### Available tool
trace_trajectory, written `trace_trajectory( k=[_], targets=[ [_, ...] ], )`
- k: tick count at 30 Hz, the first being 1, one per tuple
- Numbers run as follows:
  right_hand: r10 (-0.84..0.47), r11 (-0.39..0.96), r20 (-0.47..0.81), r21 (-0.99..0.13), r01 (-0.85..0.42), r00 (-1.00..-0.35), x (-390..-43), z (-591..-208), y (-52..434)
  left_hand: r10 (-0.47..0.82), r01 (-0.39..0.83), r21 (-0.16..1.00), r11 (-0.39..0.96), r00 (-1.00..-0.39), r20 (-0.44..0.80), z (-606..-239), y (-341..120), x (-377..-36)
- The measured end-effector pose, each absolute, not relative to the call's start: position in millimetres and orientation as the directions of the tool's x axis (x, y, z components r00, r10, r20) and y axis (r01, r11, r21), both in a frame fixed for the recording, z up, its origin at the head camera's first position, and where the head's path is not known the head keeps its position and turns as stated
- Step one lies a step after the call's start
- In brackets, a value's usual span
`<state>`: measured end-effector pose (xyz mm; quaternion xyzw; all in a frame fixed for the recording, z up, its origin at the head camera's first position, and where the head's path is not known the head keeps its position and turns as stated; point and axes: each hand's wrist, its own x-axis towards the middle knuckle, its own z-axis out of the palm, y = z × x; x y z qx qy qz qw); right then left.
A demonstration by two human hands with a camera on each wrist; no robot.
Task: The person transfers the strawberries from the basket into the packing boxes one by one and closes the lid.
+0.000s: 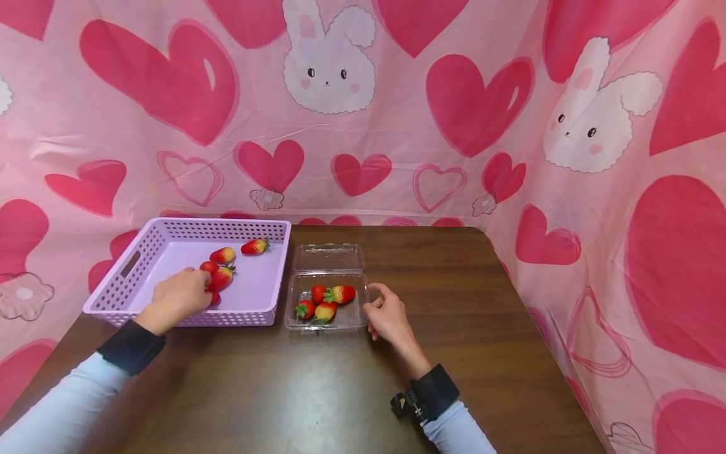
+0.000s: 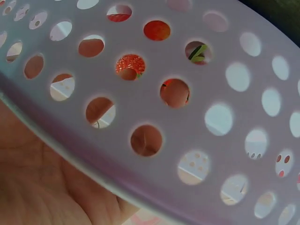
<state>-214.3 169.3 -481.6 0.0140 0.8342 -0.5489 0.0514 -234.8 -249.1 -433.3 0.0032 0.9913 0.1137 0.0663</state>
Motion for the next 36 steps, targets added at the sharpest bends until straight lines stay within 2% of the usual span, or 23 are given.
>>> trace_trajectory(
  k=[15, 36],
  targets=[
    [-0.034, 0.394, -0.107, -0.915, 0.085, -0.994, -211.7, -481.7, 169.8, 0.008, -0.052, 0.252, 0.966, -0.972, -0.234, -433.1, -249.9, -240.0],
    [-0.035, 0.398, -0.103, -0.914, 0.081, -0.994, -212.5, -482.0, 169.1, 0.048, -0.027, 0.286, 0.958, -0.966, -0.254, -431.6, -249.0, -243.4]
  ],
)
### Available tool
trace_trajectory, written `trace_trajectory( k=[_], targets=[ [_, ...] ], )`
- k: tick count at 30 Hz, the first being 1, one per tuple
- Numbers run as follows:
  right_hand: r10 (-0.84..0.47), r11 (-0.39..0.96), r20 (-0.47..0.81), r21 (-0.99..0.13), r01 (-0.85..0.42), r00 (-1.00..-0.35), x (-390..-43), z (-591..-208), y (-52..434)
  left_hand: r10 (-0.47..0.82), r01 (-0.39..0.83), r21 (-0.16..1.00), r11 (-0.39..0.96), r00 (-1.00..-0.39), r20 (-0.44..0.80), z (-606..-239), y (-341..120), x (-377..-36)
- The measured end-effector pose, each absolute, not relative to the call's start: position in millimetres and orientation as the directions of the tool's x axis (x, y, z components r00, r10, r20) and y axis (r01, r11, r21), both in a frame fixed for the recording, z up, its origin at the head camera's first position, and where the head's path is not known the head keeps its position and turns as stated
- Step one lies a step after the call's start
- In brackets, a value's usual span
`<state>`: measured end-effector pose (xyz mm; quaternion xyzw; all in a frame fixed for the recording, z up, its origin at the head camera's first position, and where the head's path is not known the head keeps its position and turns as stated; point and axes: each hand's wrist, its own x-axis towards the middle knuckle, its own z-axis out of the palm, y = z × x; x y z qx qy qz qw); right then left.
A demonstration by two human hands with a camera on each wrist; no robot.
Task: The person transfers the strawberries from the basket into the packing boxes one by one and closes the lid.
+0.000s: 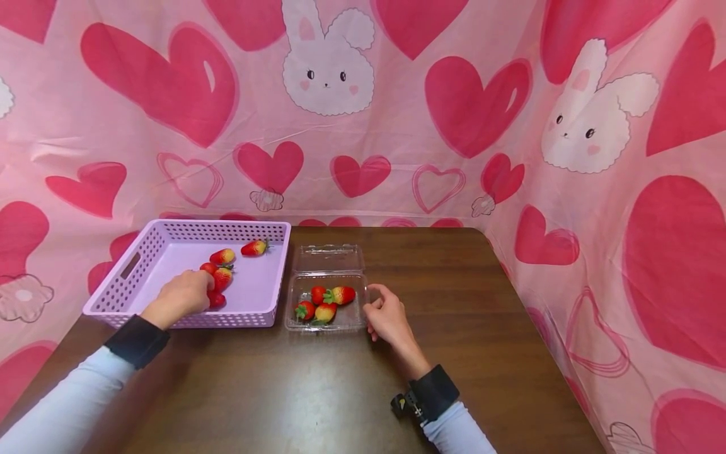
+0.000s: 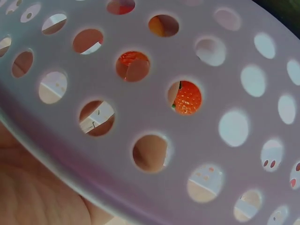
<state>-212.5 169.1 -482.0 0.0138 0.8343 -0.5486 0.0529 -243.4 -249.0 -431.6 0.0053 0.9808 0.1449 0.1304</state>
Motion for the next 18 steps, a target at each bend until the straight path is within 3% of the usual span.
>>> trace_trajectory(
  k=[18],
  targets=[
    [-0.027, 0.395, -0.121, -0.913, 0.100, -0.992, -213.4, -481.4, 170.1, 0.030, -0.029, 0.244, 0.969, -0.971, -0.236, -431.0, -246.4, -243.8]
  ],
)
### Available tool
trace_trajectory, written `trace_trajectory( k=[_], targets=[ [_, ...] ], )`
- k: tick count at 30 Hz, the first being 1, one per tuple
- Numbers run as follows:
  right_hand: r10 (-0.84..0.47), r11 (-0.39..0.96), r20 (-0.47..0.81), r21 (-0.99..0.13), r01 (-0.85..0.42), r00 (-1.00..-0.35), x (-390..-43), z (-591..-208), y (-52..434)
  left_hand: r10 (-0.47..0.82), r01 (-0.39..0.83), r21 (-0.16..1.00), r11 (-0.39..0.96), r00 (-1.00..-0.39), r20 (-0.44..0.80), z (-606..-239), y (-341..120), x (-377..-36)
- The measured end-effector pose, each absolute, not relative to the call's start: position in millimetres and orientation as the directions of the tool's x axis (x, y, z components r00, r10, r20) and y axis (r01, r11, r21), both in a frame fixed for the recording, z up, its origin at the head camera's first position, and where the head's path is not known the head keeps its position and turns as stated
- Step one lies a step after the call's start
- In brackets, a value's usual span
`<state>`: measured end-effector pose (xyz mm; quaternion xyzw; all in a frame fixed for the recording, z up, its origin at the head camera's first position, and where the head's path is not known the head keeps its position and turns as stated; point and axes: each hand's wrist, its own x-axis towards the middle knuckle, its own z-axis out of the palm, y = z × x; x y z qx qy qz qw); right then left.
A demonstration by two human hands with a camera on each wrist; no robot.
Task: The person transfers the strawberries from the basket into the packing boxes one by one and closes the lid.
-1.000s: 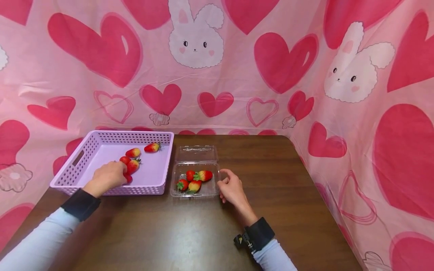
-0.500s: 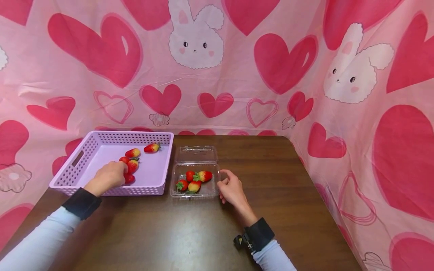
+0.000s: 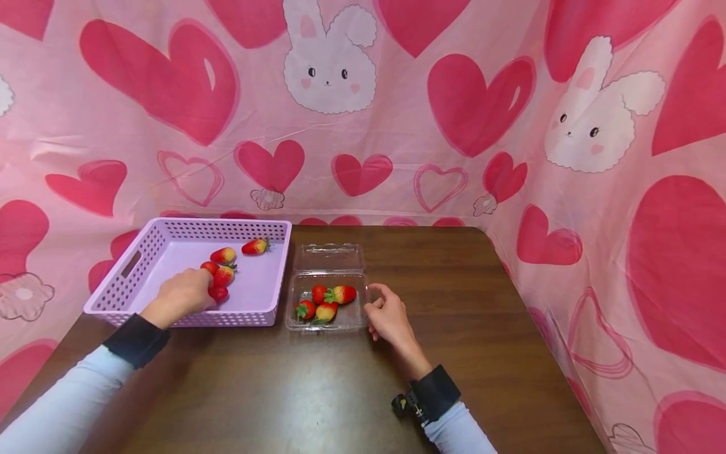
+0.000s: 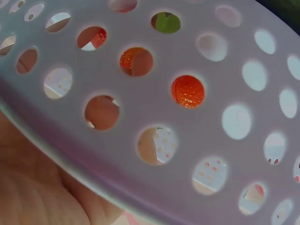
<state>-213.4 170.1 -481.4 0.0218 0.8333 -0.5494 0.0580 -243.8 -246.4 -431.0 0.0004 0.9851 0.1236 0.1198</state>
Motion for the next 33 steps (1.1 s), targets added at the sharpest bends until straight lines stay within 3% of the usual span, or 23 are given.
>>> trace_trajectory(
  k=[21, 33],
  targets=[
    [-0.038, 0.396, -0.087, -0.916, 0.065, -0.995, -215.0, -479.1, 168.2, 0.050, 0.010, 0.309, 0.951, -0.991, -0.121, -418.7, -232.9, -241.2],
    [-0.041, 0.406, -0.087, -0.912, 0.063, -0.995, -215.6, -482.0, 168.3, 0.093, 0.123, 0.278, 0.953, -0.989, 0.118, -417.5, -224.5, -238.2]
  ],
)
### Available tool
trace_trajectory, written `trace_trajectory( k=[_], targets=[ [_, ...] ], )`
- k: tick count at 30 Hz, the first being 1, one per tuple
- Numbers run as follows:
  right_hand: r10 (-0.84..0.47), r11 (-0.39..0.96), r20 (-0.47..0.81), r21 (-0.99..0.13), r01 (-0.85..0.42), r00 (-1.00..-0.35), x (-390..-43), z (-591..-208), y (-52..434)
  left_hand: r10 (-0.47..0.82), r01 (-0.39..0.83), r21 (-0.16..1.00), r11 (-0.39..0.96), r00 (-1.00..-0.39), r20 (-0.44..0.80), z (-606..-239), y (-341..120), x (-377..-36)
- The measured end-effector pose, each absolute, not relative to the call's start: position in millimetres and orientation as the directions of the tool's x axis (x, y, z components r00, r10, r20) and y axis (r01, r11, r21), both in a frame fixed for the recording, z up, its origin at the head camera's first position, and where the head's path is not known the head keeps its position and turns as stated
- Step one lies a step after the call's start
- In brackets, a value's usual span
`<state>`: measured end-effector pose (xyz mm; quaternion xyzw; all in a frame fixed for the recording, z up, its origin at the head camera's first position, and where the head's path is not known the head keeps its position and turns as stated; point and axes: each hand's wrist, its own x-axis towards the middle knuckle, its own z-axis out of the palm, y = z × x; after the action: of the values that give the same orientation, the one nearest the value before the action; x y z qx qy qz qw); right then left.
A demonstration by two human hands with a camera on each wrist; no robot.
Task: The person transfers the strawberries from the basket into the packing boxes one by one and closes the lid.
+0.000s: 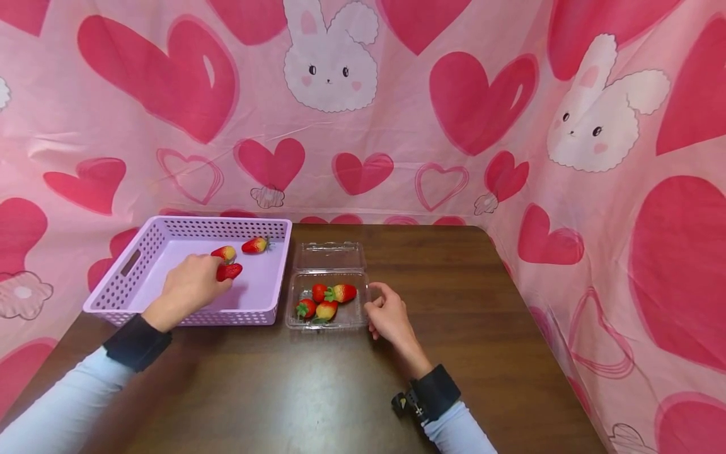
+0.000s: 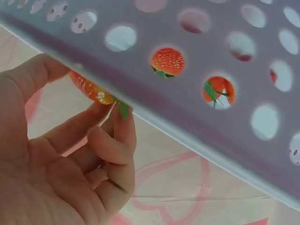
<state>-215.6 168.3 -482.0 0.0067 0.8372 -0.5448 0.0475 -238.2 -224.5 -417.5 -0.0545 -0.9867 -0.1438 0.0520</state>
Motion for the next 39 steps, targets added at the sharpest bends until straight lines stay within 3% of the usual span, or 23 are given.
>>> trace_trajectory(
  k=[10, 39],
  targets=[
    [-0.037, 0.395, -0.084, -0.917, 0.063, -0.996, -214.3, -482.4, 168.7, 0.158, 0.240, 0.250, 0.938, -0.938, 0.309, -420.3, -212.9, -235.3],
    [-0.035, 0.398, -0.080, -0.915, 0.059, -0.996, -215.1, -481.6, 168.5, 0.202, 0.324, 0.284, 0.903, -0.901, 0.384, -419.4, -181.9, -231.8]
  ],
)
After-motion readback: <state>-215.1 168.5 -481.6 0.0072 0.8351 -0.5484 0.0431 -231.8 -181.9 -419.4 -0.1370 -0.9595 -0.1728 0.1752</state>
